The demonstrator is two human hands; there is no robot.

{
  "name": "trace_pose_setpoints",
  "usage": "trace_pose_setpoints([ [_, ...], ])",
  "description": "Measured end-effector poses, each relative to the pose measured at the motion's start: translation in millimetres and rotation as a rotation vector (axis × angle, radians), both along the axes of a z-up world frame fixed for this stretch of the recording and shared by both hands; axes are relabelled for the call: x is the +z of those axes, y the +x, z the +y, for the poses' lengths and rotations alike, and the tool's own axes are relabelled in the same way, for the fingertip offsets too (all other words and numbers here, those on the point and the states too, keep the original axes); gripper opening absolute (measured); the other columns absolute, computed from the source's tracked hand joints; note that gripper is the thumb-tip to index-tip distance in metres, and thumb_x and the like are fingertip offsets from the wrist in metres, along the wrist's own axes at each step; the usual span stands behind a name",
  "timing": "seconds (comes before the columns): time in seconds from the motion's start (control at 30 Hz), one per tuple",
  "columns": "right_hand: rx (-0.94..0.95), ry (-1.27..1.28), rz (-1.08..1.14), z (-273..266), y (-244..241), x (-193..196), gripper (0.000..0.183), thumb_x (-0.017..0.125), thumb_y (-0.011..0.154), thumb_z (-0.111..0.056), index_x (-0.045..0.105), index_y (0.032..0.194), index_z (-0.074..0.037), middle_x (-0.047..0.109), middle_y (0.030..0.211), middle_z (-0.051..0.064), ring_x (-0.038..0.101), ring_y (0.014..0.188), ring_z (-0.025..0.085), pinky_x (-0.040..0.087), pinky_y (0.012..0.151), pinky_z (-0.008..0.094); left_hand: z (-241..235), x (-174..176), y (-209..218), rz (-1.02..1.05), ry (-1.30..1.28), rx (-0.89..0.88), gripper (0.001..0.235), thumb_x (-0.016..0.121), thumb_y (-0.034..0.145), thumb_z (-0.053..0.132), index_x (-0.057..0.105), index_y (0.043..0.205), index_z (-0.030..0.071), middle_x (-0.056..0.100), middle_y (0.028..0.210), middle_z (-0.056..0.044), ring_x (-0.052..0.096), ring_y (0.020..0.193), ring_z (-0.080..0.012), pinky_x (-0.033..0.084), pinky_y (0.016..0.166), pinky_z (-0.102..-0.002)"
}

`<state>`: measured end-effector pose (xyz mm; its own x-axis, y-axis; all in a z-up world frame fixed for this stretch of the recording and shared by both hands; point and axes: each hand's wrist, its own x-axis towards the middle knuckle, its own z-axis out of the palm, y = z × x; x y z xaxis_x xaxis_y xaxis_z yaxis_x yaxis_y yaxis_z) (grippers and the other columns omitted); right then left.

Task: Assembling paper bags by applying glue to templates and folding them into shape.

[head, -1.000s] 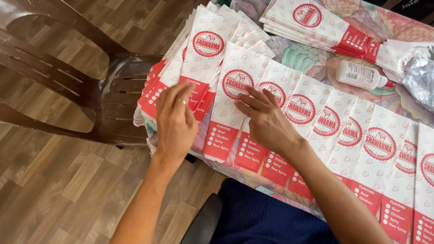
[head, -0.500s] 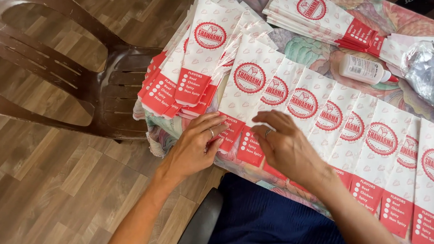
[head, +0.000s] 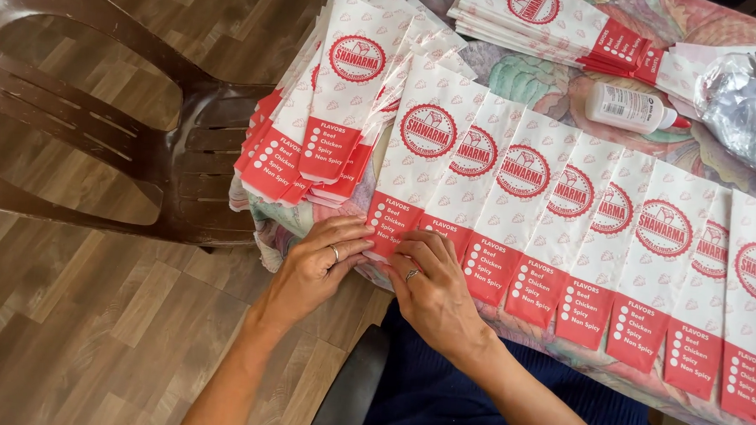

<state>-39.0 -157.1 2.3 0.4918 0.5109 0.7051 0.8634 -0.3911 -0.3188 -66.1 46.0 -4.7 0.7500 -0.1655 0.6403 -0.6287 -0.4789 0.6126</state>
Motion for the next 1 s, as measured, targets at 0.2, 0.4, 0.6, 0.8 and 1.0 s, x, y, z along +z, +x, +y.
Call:
trace_pose_setpoints([
  [0.2, -0.039, 0.013, 0.100, 1, -1, 8, 0.009, 0.074, 0.089, -0.001, 0.071, 0.080, 0.000, 0.064, 0.081, 0.010, 0.069, 0.090, 0.034, 0.053, 0.080, 0.041, -4, -2, 4, 0.030, -0.002, 0.081, 0.006, 0.074, 0.093, 0.007, 0.078, 0.091, 0.004, 0.078, 0.100, -0.011, 0.073, 0.103, -0.0355, 0.057, 0.092, -0.043],
  [0.4, -0.178, 0.076, 0.307, 4, 1, -13, 0.012, 0.078, 0.083, -0.002, 0.068, 0.077, -0.006, 0.064, 0.082, 0.006, 0.068, 0.090, 0.028, 0.049, 0.086, 0.038, -17, -8, 7, 0.085, -0.044, 0.219, 0.005, 0.078, 0.086, 0.004, 0.077, 0.088, 0.008, 0.074, 0.090, -0.005, 0.072, 0.096, -0.0282, 0.056, 0.089, -0.039],
  [0.6, -0.202, 0.115, 0.466, 6, 7, -14, 0.013, 0.082, 0.075, -0.001, 0.071, 0.077, -0.006, 0.069, 0.082, 0.009, 0.069, 0.089, 0.031, 0.049, 0.087, 0.041, -29, -1, 5, 0.103, -0.040, 0.280, 0.015, 0.084, 0.080, 0.005, 0.076, 0.092, 0.009, 0.072, 0.089, -0.004, 0.070, 0.096, -0.0282, 0.055, 0.088, -0.038],
  [0.8, -0.171, 0.141, 0.486, 6, 7, -21, 0.014, 0.078, 0.073, 0.006, 0.072, 0.080, -0.005, 0.071, 0.087, 0.011, 0.069, 0.093, 0.035, 0.050, 0.092, 0.043, -14, 19, 2, 0.301, -0.020, 0.220, 0.021, 0.075, 0.083, -0.003, 0.080, 0.099, 0.011, 0.076, 0.096, -0.007, 0.073, 0.103, -0.0312, 0.056, 0.090, -0.043],
  [1.0, -0.015, 0.169, 0.342, 1, -7, -6, 0.038, 0.048, 0.074, 0.017, 0.064, 0.105, 0.003, 0.061, 0.110, 0.018, 0.056, 0.100, 0.036, 0.044, 0.090, 0.047, -32, 7, -4, -0.042, 0.122, 0.222, 0.025, 0.051, 0.101, -0.011, 0.066, 0.119, -0.005, 0.067, 0.115, -0.017, 0.065, 0.112, -0.0332, 0.053, 0.103, -0.042],
])
